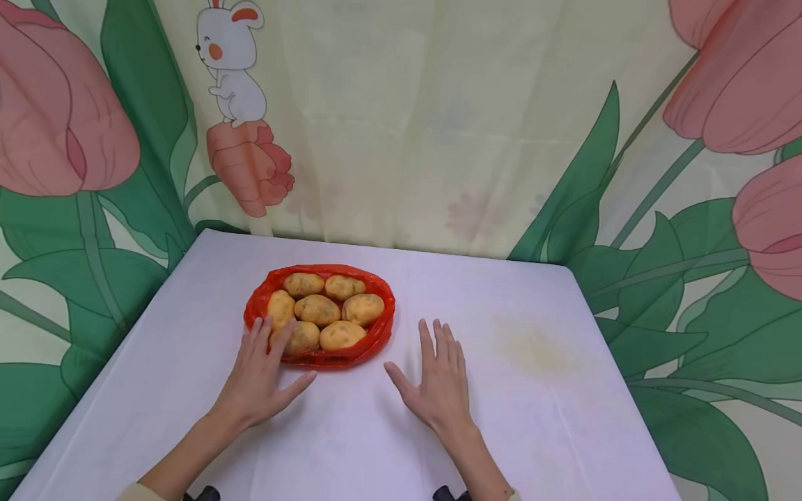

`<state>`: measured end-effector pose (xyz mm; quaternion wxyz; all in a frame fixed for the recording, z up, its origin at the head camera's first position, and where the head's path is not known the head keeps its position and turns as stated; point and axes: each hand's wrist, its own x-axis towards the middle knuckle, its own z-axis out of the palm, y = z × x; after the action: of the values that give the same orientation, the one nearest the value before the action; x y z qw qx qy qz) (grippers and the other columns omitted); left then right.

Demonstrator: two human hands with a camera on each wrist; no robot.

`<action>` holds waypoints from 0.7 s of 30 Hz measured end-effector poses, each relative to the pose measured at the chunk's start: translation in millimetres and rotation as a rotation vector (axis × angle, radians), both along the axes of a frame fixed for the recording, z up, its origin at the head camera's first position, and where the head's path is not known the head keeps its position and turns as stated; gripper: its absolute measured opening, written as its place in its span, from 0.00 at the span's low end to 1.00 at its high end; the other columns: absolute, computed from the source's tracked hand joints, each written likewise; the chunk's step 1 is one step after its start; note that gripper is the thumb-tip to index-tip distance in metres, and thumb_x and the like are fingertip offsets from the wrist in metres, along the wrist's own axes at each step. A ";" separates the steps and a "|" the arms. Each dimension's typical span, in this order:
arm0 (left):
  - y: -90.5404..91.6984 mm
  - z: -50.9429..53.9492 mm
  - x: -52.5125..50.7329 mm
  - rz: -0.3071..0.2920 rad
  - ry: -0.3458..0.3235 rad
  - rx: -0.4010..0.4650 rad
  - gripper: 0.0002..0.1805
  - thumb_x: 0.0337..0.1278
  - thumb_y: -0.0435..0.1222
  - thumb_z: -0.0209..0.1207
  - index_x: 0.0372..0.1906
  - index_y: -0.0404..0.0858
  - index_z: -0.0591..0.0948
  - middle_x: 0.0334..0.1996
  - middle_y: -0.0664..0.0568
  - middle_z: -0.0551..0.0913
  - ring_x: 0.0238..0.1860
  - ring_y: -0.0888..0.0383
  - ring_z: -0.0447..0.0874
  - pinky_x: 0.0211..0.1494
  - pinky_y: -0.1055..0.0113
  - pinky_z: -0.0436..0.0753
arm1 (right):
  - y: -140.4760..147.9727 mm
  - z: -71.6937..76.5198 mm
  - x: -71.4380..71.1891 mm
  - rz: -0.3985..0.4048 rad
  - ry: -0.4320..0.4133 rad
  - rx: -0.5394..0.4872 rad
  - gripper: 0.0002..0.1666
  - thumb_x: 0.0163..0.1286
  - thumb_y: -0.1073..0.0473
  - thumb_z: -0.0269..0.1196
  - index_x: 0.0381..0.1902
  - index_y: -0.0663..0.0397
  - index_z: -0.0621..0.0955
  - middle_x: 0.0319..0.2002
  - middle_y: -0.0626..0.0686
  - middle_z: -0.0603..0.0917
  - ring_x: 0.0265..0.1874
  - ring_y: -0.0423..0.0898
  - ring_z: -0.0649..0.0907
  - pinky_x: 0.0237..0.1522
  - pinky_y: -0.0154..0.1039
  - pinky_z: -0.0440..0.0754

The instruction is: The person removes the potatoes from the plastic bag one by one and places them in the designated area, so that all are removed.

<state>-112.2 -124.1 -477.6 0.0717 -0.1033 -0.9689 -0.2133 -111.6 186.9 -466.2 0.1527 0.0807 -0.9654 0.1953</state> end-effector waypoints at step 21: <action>-33.9 -0.4 -64.8 -0.063 0.025 0.250 0.51 0.53 0.56 0.69 0.77 0.37 0.63 0.75 0.33 0.59 0.76 0.34 0.52 0.72 0.29 0.58 | -89.5 6.3 -44.9 0.249 -0.203 -0.311 0.30 0.68 0.45 0.67 0.60 0.60 0.80 0.55 0.58 0.82 0.53 0.54 0.81 0.53 0.52 0.82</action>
<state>-177.0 -158.1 -477.9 0.0895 -0.1268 -0.9300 -0.3332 -156.4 97.4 -459.9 0.0400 0.1550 -0.9167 0.3662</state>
